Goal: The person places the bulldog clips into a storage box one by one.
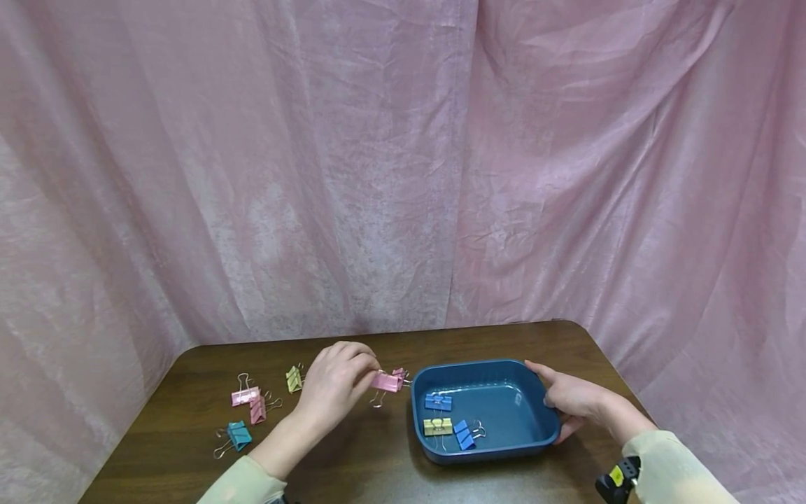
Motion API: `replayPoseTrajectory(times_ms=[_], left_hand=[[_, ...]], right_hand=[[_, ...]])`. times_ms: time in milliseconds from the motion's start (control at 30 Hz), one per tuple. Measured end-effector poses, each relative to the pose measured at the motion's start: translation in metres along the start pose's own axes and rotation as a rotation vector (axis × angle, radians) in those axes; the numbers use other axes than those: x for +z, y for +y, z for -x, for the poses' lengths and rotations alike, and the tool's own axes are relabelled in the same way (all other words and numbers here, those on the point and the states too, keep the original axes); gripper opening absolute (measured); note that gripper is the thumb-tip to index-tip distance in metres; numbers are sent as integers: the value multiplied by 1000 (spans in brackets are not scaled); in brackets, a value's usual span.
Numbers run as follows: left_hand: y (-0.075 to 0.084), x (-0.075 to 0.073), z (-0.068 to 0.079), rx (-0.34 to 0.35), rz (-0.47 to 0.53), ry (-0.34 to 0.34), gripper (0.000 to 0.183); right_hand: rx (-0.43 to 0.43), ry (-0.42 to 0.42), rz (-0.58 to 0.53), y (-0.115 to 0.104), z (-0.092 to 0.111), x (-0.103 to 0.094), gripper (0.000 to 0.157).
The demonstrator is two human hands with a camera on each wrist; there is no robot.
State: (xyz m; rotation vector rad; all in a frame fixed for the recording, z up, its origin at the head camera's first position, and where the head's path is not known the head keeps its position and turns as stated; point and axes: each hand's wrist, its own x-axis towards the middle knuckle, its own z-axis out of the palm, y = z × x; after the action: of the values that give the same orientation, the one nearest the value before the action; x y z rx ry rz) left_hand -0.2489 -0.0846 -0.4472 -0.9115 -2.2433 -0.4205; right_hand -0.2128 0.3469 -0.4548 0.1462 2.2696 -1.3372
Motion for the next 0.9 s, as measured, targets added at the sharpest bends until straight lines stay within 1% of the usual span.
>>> replayPoseTrajectory(times_ms=[200, 367, 567, 900], left_hand=[[6, 3, -8, 32, 6, 23, 9], [12, 5, -14, 48, 7, 28, 8], [21, 8, -22, 62, 9, 17, 6], [32, 18, -32, 96, 10, -1, 5]], right_hand=[[0, -3, 8, -1, -1, -1, 82], [7, 2, 3, -1, -1, -1, 80], [11, 3, 6, -1, -1, -1, 79], [10, 14, 1, 0, -1, 1, 80]])
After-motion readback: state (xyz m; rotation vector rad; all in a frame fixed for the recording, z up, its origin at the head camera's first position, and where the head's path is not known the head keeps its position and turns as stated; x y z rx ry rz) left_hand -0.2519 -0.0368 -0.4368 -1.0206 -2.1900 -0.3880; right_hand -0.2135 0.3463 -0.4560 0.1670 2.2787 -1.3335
